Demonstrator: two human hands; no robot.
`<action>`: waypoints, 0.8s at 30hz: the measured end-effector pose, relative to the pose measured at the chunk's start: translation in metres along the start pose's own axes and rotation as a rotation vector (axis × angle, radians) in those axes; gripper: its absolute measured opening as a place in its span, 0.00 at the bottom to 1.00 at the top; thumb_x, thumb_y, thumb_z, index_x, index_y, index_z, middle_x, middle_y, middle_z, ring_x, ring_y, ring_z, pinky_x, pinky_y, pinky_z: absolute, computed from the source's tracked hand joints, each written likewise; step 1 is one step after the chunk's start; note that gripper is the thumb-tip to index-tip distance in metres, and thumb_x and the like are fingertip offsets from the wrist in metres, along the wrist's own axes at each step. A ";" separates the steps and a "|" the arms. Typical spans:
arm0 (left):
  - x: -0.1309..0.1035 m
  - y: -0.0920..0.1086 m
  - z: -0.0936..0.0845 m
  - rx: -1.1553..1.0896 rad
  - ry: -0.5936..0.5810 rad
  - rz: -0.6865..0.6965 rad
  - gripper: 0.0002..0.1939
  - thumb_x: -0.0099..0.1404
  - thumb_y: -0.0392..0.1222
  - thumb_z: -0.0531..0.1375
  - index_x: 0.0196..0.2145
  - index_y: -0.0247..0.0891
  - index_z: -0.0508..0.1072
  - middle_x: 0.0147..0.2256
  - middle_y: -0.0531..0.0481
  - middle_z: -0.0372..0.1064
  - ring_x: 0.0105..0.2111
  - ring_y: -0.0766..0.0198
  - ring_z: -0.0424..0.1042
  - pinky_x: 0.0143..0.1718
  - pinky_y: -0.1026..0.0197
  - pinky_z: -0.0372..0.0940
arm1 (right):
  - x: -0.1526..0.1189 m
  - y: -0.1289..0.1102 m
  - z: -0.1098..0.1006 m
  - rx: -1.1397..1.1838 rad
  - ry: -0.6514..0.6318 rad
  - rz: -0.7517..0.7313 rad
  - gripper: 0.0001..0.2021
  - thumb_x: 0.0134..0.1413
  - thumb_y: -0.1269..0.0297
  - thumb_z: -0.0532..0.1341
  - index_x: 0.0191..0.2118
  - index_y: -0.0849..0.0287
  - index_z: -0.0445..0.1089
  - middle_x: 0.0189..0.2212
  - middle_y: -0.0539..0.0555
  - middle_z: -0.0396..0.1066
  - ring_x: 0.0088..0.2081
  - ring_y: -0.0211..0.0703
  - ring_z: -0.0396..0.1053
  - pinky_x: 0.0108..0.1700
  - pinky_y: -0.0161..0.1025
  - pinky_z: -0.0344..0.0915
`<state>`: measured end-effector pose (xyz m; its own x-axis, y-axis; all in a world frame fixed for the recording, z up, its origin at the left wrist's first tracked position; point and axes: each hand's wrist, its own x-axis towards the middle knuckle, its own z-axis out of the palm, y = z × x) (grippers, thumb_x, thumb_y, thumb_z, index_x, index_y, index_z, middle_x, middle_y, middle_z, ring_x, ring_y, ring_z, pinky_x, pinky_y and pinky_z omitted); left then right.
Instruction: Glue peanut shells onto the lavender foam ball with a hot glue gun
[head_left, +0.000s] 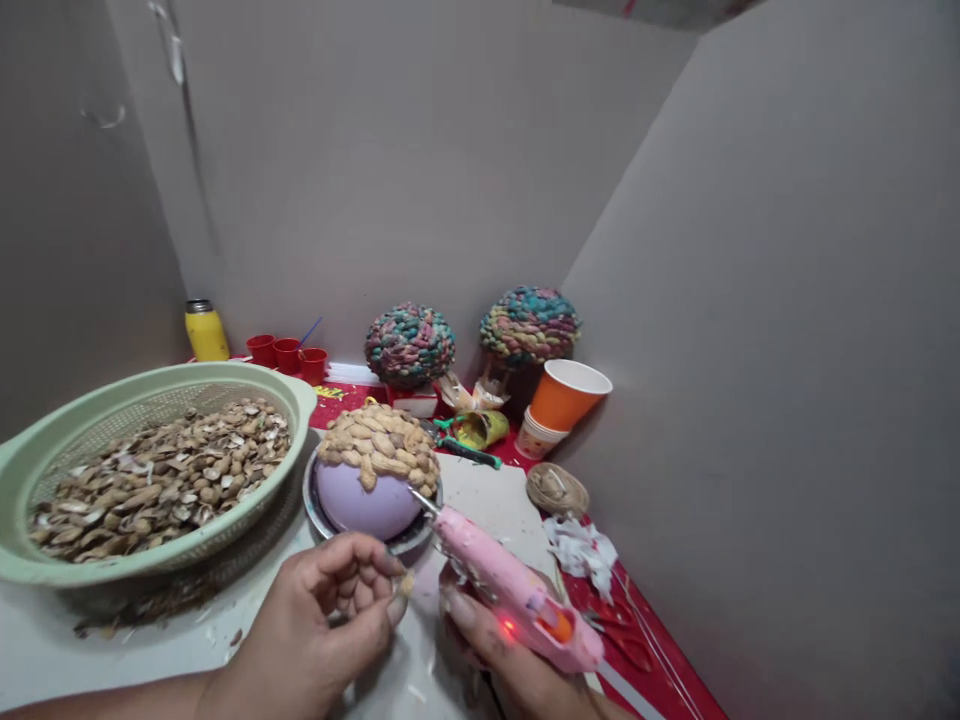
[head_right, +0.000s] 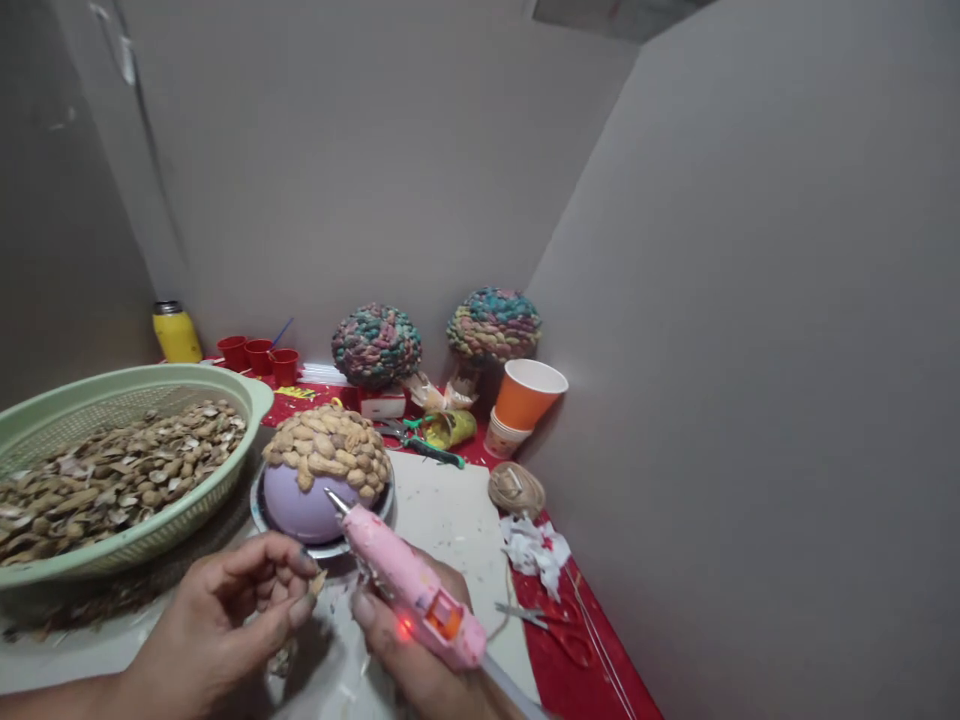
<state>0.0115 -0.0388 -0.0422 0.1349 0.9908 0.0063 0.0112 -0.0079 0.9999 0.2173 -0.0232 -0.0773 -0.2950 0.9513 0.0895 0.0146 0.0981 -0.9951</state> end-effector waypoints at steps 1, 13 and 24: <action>-0.002 -0.002 0.002 -0.027 -0.038 -0.033 0.07 0.58 0.42 0.63 0.33 0.36 0.72 0.21 0.57 0.62 0.21 0.70 0.59 0.23 0.68 0.58 | 0.002 -0.007 0.005 0.000 -0.007 -0.003 0.16 0.55 0.49 0.64 0.28 0.58 0.69 0.24 0.50 0.63 0.27 0.41 0.62 0.28 0.36 0.63; 0.004 -0.012 0.011 -0.101 -0.096 -0.073 0.09 0.54 0.40 0.67 0.30 0.35 0.70 0.23 0.56 0.62 0.23 0.70 0.58 0.25 0.67 0.56 | 0.011 -0.026 0.021 -0.033 -0.085 0.018 0.14 0.50 0.55 0.67 0.27 0.60 0.66 0.22 0.47 0.58 0.26 0.37 0.54 0.26 0.34 0.55; 0.005 -0.015 0.008 -0.218 -0.144 -0.123 0.13 0.55 0.45 0.69 0.31 0.35 0.73 0.24 0.54 0.67 0.22 0.71 0.63 0.25 0.67 0.59 | 0.015 -0.044 0.027 0.117 -0.141 0.047 0.16 0.49 0.51 0.67 0.28 0.59 0.67 0.23 0.49 0.63 0.26 0.39 0.61 0.29 0.36 0.62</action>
<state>0.0197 -0.0347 -0.0572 0.2850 0.9532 -0.1010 -0.1755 0.1555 0.9721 0.1862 -0.0209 -0.0337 -0.4278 0.9028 0.0437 -0.0770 0.0118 -0.9970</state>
